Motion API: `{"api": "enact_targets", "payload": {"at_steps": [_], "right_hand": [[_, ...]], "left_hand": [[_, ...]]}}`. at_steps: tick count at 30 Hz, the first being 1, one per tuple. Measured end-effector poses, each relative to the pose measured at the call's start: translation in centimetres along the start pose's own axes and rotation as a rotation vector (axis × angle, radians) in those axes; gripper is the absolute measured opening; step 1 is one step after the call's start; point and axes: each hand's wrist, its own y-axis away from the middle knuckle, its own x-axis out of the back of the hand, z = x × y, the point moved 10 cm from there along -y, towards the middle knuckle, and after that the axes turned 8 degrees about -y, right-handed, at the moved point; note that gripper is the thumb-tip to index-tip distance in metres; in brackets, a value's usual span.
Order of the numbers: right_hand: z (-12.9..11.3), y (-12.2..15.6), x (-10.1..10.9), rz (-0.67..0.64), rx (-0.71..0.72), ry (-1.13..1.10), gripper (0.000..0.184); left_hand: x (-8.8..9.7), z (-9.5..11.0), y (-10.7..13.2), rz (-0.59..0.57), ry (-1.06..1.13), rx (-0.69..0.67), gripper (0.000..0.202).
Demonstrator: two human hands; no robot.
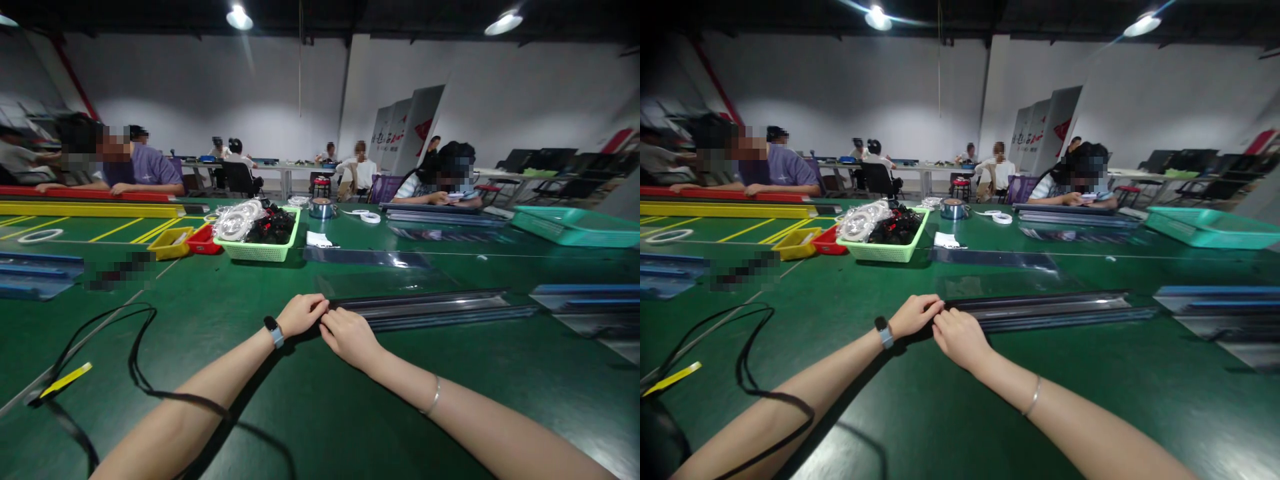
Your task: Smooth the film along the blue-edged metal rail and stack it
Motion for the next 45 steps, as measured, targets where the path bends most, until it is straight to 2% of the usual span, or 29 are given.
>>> {"api": "enact_targets", "payload": {"at_steps": [5, 8, 14, 19, 25, 33, 40, 45], "right_hand": [[0.4, 0.4, -0.1, 0.021, 0.016, 0.012, 0.017], [0.9, 0.9, 0.1, 0.003, 0.000, 0.010, 0.022], [1.4, 2.5, 1.2, -0.051, 0.031, 0.015, 0.013], [2.4, 4.4, 2.1, -0.126, 0.075, -0.036, 0.012], [4.4, 5.9, 2.9, -0.115, 0.076, -0.022, 0.015], [7.4, 6.5, 3.8, 0.020, 0.089, 0.091, 0.021], [9.2, 6.3, 3.5, -0.019, 0.118, 0.027, 0.020], [9.8, 6.7, 3.1, -0.042, 0.116, -0.052, 0.032]], "left_hand": [[1.7, -1.0, 0.5, 0.140, -0.105, 0.079, 0.035], [2.2, -1.0, 0.7, 0.182, -0.160, 0.077, 0.031], [0.3, 0.0, 0.9, 0.117, -0.233, -0.056, 0.032], [-1.1, -0.3, 1.4, 0.048, -0.271, -0.094, 0.034], [-1.0, -0.3, 1.5, 0.038, -0.310, -0.101, 0.034], [-1.1, -0.5, 1.3, 0.021, -0.312, -0.092, 0.033], [-1.2, -0.6, 0.9, 0.018, -0.313, -0.077, 0.032], [-1.2, -0.4, 0.4, 0.016, -0.299, -0.075, 0.030]]}}
